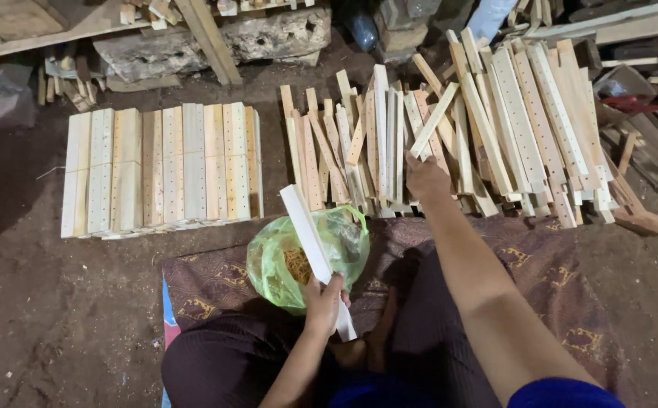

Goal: The person is threading string through holes in wooden slats to tie them together into organized bundles.

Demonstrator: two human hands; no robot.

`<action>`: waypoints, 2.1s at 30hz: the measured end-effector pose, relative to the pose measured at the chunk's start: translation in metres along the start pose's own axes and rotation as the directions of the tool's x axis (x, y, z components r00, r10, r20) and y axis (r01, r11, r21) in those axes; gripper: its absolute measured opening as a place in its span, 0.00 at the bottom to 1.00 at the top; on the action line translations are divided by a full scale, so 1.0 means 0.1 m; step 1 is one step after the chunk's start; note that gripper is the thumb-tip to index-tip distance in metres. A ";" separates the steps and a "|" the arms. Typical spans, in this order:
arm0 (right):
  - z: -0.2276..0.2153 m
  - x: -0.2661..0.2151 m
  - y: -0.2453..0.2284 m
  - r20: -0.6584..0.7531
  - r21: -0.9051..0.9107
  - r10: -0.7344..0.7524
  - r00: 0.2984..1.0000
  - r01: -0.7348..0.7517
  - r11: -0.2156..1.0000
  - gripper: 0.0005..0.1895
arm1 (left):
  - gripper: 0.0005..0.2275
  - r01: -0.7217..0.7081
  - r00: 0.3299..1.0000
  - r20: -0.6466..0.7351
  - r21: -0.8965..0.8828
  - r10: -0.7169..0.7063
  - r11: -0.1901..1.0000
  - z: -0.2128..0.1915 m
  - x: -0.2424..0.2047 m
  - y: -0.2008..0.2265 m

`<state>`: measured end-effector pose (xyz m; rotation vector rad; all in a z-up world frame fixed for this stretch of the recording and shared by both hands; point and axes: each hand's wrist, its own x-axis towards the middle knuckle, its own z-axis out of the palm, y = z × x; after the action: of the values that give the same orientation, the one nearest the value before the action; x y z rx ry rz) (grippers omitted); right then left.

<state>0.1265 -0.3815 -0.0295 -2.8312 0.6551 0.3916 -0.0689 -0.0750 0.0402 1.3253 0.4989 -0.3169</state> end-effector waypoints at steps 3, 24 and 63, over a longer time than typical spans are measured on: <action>-0.08 0.09 -0.01 0.056 -0.050 -0.044 0.997 0.047 0.998 0.26 | 0.14 0.023 1.000 0.013 -0.021 -0.022 1.000 -0.02 0.00 -0.01; 0.49 -0.40 0.97 -0.275 0.621 0.279 0.920 -0.052 0.782 0.14 | 0.19 -0.027 0.974 0.223 -0.085 0.045 0.996 -0.02 0.00 -0.04; 0.10 -3.65 -0.75 -0.493 0.743 -0.401 0.772 0.613 0.268 0.25 | 0.14 -0.135 0.973 0.106 -0.457 0.205 0.879 -0.18 -0.58 0.42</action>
<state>-0.1579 -0.1673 0.0814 -1.8353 -0.1256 -0.3298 -0.1006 -0.0516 0.1021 0.8777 0.2983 -0.1410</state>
